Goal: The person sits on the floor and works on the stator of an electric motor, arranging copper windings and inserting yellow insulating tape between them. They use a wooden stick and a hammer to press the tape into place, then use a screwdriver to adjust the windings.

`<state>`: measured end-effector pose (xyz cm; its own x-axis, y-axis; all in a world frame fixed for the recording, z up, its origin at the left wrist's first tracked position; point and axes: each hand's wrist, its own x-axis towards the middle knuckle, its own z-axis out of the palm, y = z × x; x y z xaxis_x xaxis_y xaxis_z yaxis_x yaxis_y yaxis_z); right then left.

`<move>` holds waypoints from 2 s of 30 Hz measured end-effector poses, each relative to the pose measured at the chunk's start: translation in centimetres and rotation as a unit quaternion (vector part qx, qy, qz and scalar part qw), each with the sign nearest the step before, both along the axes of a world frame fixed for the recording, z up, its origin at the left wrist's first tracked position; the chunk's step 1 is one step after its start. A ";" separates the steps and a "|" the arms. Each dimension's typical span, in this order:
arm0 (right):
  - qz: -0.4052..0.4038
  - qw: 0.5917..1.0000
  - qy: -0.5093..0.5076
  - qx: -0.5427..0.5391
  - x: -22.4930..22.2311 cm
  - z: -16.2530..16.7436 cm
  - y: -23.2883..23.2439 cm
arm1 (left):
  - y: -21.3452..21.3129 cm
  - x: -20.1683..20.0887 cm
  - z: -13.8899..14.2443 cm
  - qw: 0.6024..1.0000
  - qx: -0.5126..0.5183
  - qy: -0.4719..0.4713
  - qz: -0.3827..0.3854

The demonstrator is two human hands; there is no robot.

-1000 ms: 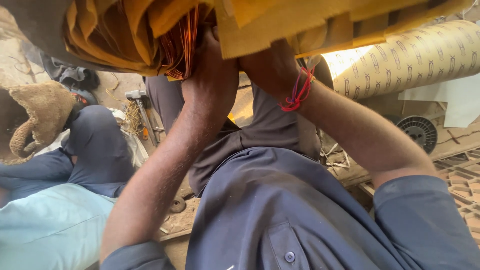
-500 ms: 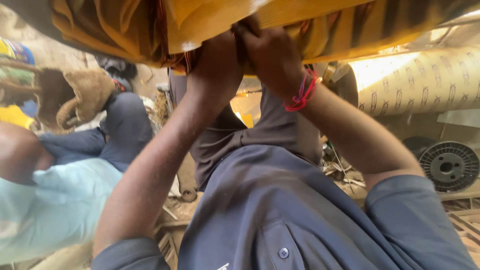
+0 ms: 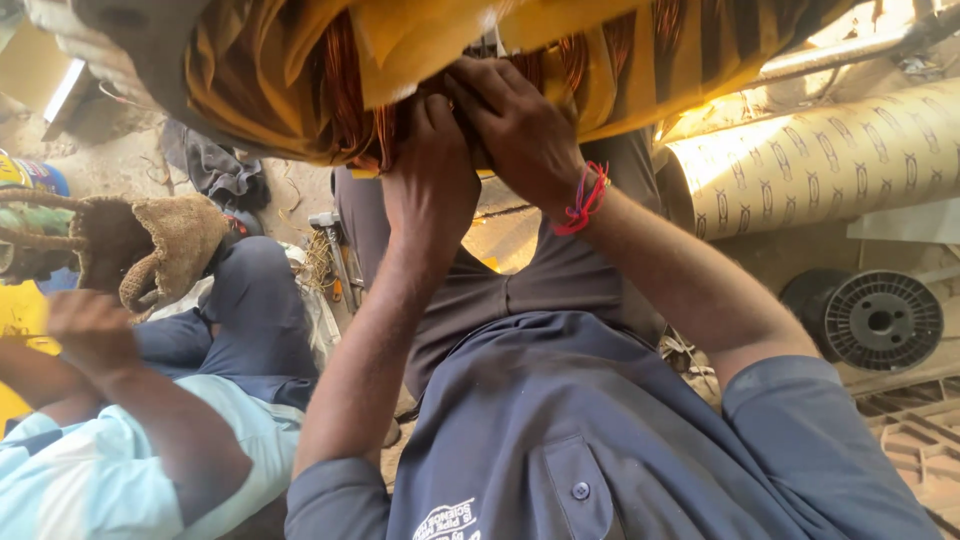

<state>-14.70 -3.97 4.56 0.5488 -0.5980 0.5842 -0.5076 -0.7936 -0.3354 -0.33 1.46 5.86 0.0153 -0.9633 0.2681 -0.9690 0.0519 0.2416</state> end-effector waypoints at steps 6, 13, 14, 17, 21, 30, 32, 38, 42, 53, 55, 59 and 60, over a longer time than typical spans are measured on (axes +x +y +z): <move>-0.009 1.000 -0.012 0.003 0.4 0.3 1.0 | 0.3 0.7 -1.0 0.993 -0.094 -0.078 0.001; -0.016 1.000 -0.021 -0.018 0.5 -0.8 1.7 | 1.4 0.8 -2.0 0.995 -0.077 -0.063 -0.024; -0.020 0.999 -0.020 -0.026 0.6 -1.0 1.7 | 1.4 0.8 -2.3 0.995 -0.071 -0.070 -0.017; -0.034 0.999 -0.007 -0.030 0.9 -1.4 2.0 | 1.5 0.8 -3.1 0.995 -0.055 -0.085 -0.006; -0.035 0.999 -0.003 0.007 1.1 -1.8 2.9 | 2.0 1.1 -3.7 0.988 -0.101 -0.115 0.000; -0.025 0.997 -0.013 -0.071 2.0 -1.7 2.8 | 2.1 2.4 -3.4 0.989 -0.109 -0.099 -0.031; -0.008 0.998 -0.018 -0.058 2.1 -1.2 2.0 | 1.8 2.6 -3.0 0.990 -0.096 -0.104 -0.024; -0.010 1.000 0.007 0.007 2.0 -0.2 1.2 | 1.7 2.8 -0.9 0.990 -0.089 -0.103 -0.049; -0.015 1.000 0.011 0.004 1.8 0.0 0.4 | 1.5 2.9 -0.1 0.990 -0.070 -0.109 -0.058; -0.062 0.990 0.112 0.056 1.5 -3.3 0.3 | 1.0 4.2 -4.4 0.984 -0.120 -0.097 -0.093; -0.104 0.984 0.127 -0.064 1.4 -4.8 0.2 | 1.1 4.5 -5.3 0.982 -0.121 -0.100 -0.102; -0.023 0.998 0.062 0.002 0.4 -7.9 0.2 | 1.5 5.2 -6.7 0.988 -0.009 -0.121 -0.099; -0.007 0.998 0.054 0.032 0.0 -8.5 0.1 | 1.6 5.3 -7.0 0.987 0.039 -0.126 -0.093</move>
